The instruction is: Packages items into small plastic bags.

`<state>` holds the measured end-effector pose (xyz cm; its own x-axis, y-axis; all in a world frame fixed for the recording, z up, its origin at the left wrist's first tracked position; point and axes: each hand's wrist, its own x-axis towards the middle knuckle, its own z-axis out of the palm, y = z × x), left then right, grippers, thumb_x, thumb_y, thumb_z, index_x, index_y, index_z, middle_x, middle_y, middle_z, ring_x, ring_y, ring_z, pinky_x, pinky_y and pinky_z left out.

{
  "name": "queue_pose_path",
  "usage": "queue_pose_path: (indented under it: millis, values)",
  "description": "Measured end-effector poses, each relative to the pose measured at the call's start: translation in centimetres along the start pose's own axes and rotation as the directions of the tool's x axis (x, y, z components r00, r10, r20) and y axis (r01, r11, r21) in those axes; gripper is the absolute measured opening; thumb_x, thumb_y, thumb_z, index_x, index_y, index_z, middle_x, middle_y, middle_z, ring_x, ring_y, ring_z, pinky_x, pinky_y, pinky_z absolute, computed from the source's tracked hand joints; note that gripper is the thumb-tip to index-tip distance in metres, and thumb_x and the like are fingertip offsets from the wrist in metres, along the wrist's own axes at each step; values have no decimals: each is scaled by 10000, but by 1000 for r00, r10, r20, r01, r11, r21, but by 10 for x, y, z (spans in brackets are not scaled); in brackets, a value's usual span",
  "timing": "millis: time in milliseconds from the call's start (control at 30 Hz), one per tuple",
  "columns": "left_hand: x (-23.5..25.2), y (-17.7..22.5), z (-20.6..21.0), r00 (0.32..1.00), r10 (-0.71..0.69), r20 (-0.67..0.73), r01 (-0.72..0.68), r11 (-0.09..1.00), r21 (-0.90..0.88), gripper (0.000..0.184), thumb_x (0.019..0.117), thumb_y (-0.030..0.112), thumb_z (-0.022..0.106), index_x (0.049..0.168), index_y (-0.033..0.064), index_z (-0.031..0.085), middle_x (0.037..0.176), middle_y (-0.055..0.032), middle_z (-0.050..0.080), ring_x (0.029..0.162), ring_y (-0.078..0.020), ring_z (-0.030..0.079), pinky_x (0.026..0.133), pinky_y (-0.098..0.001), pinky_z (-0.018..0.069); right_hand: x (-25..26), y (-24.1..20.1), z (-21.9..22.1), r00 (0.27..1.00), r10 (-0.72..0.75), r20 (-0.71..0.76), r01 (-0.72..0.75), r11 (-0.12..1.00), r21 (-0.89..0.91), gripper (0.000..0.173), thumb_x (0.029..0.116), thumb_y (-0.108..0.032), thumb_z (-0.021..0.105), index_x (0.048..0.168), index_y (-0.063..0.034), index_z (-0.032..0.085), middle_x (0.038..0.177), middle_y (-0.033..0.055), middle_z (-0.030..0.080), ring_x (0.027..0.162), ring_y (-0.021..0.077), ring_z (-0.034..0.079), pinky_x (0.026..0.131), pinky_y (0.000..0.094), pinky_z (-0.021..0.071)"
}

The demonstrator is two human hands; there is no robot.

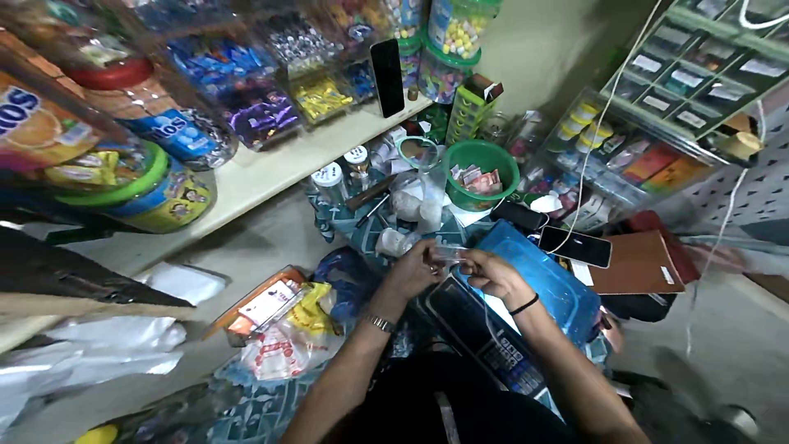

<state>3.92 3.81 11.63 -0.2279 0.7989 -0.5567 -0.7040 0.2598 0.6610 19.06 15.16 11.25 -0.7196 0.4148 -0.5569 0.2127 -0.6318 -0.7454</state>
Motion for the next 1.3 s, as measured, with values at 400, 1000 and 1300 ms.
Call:
queue_pose_path:
  millis: [400, 1000, 1300]
  values:
    - [4, -15, -13, 991, 46, -126, -17, 975, 222, 171, 1078, 144, 468, 1103, 23, 586, 851, -35, 619, 686, -97, 576, 623, -238, 491, 6, 27, 8, 994, -104, -32, 98, 983, -156, 173, 1061, -101, 488, 1181, -22, 584, 684, -61, 488, 461, -8, 352, 419, 150, 312]
    - [3, -19, -26, 994, -17, -105, 68, 860, 506, 309, 1083, 228, 517, 1302, 23, 591, 1086, -93, 654, 880, -128, 632, 776, -291, 531, 23, 32, -1, 975, 200, -102, -147, 913, 380, 205, 1090, -157, 400, 954, -75, 530, 610, -37, 487, 408, -8, 429, 368, 117, 372]
    - [22, -28, -31, 991, -123, -47, 123, 992, 13, 329, 1114, 309, 344, 1028, 100, 583, 819, -23, 606, 678, -122, 579, 613, -271, 485, 29, 40, -1, 967, 256, 9, -234, 870, 435, 298, 1073, -250, 410, 826, -126, 522, 531, -57, 429, 367, -2, 367, 343, 128, 315]
